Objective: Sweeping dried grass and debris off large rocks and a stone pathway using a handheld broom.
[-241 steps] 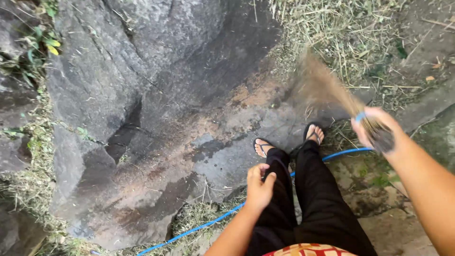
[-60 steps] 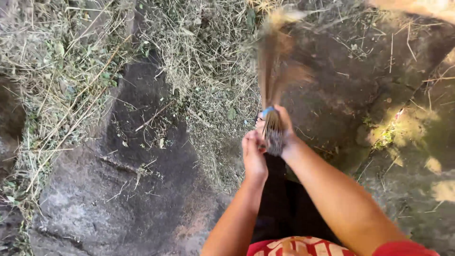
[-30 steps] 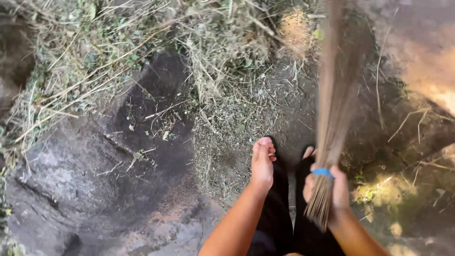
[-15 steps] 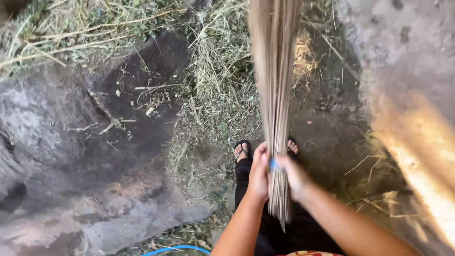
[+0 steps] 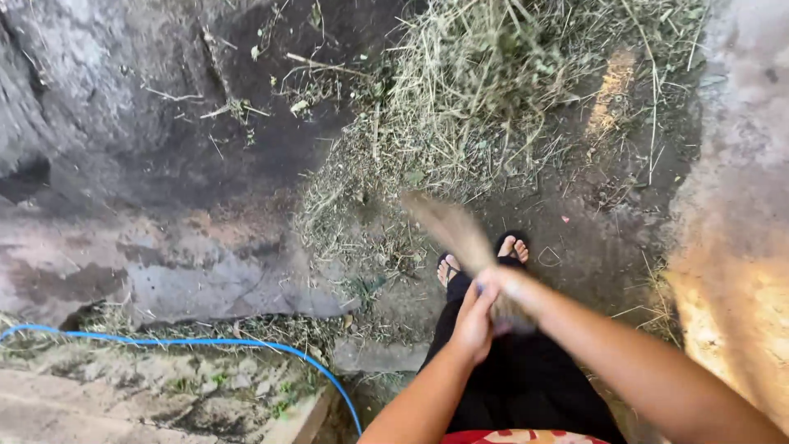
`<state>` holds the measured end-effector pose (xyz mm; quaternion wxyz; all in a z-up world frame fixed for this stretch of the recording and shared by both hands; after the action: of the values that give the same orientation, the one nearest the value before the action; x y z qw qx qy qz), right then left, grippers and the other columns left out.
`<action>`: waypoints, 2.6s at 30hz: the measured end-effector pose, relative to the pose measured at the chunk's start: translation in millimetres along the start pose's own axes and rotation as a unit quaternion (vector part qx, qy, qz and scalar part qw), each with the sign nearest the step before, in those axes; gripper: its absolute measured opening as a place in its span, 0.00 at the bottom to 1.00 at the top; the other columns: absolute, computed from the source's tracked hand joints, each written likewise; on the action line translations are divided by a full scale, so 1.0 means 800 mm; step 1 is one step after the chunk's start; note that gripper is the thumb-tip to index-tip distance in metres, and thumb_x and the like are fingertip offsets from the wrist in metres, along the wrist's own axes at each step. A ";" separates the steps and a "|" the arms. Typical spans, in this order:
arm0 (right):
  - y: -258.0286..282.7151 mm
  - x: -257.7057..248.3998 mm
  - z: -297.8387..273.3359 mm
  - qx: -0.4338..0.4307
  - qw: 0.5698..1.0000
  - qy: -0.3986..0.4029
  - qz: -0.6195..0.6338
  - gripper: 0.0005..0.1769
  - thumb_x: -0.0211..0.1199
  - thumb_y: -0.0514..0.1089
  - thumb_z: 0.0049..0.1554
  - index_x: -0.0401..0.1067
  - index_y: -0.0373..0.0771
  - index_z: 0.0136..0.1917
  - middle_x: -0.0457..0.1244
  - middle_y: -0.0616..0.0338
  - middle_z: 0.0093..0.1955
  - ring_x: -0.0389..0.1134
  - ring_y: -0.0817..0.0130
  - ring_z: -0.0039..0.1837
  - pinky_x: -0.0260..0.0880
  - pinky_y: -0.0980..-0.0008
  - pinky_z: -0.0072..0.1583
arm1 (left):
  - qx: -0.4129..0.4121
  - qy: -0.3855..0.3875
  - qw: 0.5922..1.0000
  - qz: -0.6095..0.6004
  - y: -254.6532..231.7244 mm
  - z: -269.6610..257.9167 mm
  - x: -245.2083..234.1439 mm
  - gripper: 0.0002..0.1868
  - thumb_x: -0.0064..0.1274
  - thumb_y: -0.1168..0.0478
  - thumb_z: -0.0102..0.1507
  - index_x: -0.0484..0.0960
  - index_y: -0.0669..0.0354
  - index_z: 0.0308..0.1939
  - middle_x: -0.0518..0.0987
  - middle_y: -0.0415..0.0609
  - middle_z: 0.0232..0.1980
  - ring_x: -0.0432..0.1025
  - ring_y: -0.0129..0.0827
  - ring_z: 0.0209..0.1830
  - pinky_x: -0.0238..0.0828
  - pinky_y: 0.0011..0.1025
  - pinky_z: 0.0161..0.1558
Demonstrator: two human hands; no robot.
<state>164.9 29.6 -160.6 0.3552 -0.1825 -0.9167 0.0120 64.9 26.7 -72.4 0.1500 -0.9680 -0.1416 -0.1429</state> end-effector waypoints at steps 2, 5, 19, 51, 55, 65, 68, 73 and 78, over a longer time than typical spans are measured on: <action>0.118 -0.001 -0.062 -0.204 0.966 -0.157 0.013 0.12 0.59 0.49 0.53 0.71 0.38 0.43 0.67 0.50 0.33 0.69 0.56 0.33 0.72 0.57 0.37 | 0.033 -0.011 0.998 0.058 -0.038 0.038 0.049 0.42 0.53 0.49 0.65 0.50 0.48 0.79 0.69 0.44 0.72 0.68 0.29 0.64 0.76 0.37 0.49; 0.228 -0.053 -0.102 -0.302 0.907 -0.288 -0.052 0.17 0.61 0.53 0.56 0.72 0.38 0.50 0.67 0.54 0.39 0.70 0.62 0.38 0.72 0.61 0.42 | 0.128 0.033 0.991 0.028 -0.070 0.041 0.102 0.44 0.54 0.52 0.64 0.48 0.53 0.80 0.68 0.46 0.72 0.73 0.33 0.61 0.76 0.33 0.49; 0.156 0.052 -0.167 -0.324 0.928 -0.182 0.035 0.19 0.52 0.54 0.57 0.66 0.44 0.56 0.62 0.58 0.35 0.64 0.64 0.32 0.68 0.61 0.35 | 0.156 0.030 0.987 -0.020 -0.101 0.024 0.008 0.31 0.44 0.50 0.70 0.60 0.56 0.74 0.75 0.43 0.67 0.73 0.28 0.57 0.71 0.26 0.45; 0.016 0.037 -0.186 -0.181 0.978 -0.039 0.097 0.30 0.57 0.55 0.46 0.68 0.38 0.59 0.59 0.62 0.28 0.60 0.67 0.24 0.63 0.65 0.24 | 0.187 -0.088 0.978 -0.035 -0.097 0.038 0.025 0.23 0.39 0.54 0.71 0.63 0.54 0.70 0.74 0.47 0.61 0.76 0.27 0.59 0.68 0.28 0.46; -0.093 -0.013 -0.093 0.039 0.994 -0.029 0.099 0.27 0.55 0.60 0.50 0.69 0.41 0.57 0.60 0.57 0.30 0.59 0.63 0.24 0.61 0.61 0.26 | 0.239 -0.235 0.941 0.035 -0.076 0.041 -0.026 0.25 0.44 0.54 0.70 0.67 0.62 0.68 0.74 0.54 0.64 0.69 0.41 0.64 0.63 0.35 0.65; 0.149 -0.168 -0.248 -0.320 0.927 -0.186 0.065 0.19 0.50 0.54 0.61 0.68 0.38 0.56 0.63 0.61 0.35 0.64 0.71 0.32 0.68 0.69 0.33 | 0.245 -0.237 0.915 0.215 -0.045 0.036 0.030 0.25 0.51 0.60 0.66 0.71 0.67 0.66 0.77 0.59 0.60 0.71 0.44 0.59 0.67 0.36 0.62; 0.099 -0.076 -0.246 -0.310 0.891 -0.330 -0.029 0.21 0.49 0.48 0.58 0.65 0.36 0.60 0.65 0.53 0.39 0.67 0.64 0.38 0.70 0.61 0.41 | 0.310 -0.005 0.949 -0.057 -0.046 0.039 0.078 0.23 0.44 0.61 0.69 0.63 0.73 0.65 0.76 0.56 0.67 0.72 0.44 0.61 0.65 0.36 0.67; -0.038 -0.030 -0.151 -0.132 0.979 -0.152 0.017 0.22 0.53 0.56 0.52 0.70 0.38 0.52 0.65 0.53 0.31 0.64 0.62 0.28 0.67 0.62 0.31 | 0.290 -0.141 0.946 0.026 -0.011 0.050 0.055 0.25 0.39 0.55 0.72 0.66 0.71 0.68 0.72 0.52 0.69 0.67 0.37 0.65 0.60 0.32 0.68; 0.083 -0.072 -0.098 0.024 0.997 -0.075 0.001 0.23 0.55 0.60 0.54 0.73 0.38 0.47 0.64 0.59 0.29 0.60 0.69 0.25 0.61 0.71 0.26 | 0.134 -0.300 0.943 0.052 -0.002 0.058 0.006 0.30 0.43 0.49 0.70 0.61 0.61 0.71 0.66 0.50 0.68 0.65 0.35 0.66 0.59 0.32 0.67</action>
<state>277.3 63.7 -149.3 0.2897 -0.1733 -0.9401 0.0481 79.5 44.2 -112.9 0.2361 -0.9429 -0.1478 0.1826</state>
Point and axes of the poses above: each hand's wrist, its own z-axis towards the middle knuckle, its own x-axis out of the palm, y = z × x, the point moved 3 cm from there along z, towards the middle knuckle
